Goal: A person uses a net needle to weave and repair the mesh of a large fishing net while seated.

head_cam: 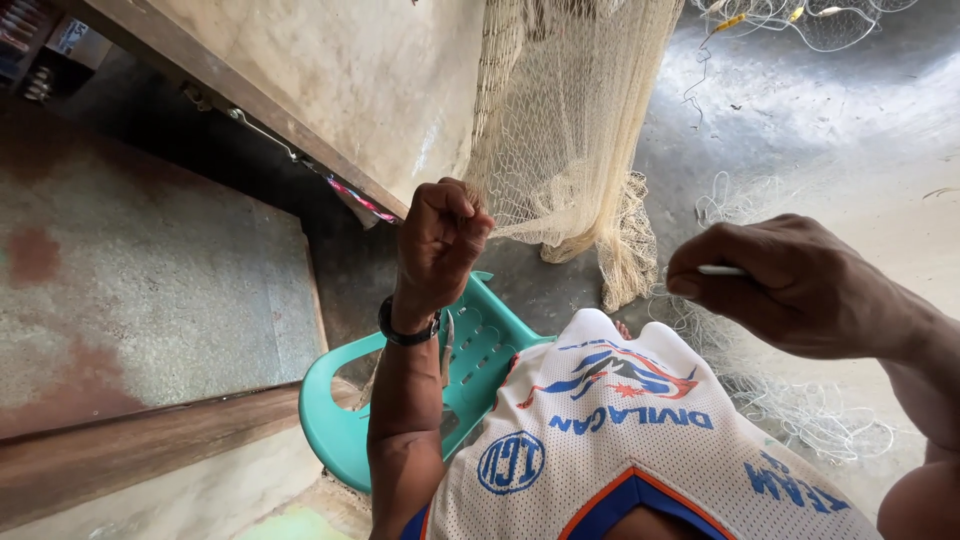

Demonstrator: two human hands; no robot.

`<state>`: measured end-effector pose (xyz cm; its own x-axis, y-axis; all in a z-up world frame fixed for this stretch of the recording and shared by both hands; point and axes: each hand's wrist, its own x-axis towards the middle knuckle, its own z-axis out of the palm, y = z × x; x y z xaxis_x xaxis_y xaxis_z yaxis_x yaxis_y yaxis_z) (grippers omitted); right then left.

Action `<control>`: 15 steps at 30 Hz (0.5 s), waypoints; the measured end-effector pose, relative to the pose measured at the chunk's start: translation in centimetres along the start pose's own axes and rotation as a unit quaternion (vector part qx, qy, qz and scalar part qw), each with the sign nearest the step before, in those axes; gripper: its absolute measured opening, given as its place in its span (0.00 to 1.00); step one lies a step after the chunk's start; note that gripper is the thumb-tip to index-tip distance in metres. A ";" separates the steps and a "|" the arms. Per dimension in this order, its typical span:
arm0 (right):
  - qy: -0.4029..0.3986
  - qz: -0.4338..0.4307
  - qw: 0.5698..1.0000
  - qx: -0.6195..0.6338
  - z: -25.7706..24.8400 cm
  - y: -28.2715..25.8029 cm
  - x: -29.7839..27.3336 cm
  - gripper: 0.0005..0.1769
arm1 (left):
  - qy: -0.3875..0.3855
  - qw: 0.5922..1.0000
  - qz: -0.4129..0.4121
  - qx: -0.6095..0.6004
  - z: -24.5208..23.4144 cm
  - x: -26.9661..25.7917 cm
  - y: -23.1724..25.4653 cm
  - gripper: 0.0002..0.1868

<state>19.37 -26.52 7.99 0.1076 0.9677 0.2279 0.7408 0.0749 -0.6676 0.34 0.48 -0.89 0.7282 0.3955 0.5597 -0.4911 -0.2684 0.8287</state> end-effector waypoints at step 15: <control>-0.031 -0.009 0.984 0.177 1.9 -2.2 0.4 0.14 | 0.045 0.999 0.023 0.009 1.3 -0.3 0.3 0.15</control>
<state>16.56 -25.85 8.21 0.0476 0.9777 0.2045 0.4629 0.1599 -0.8719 0.60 -0.84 -0.75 0.6585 0.4596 0.5960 -0.5138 -0.3040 0.8022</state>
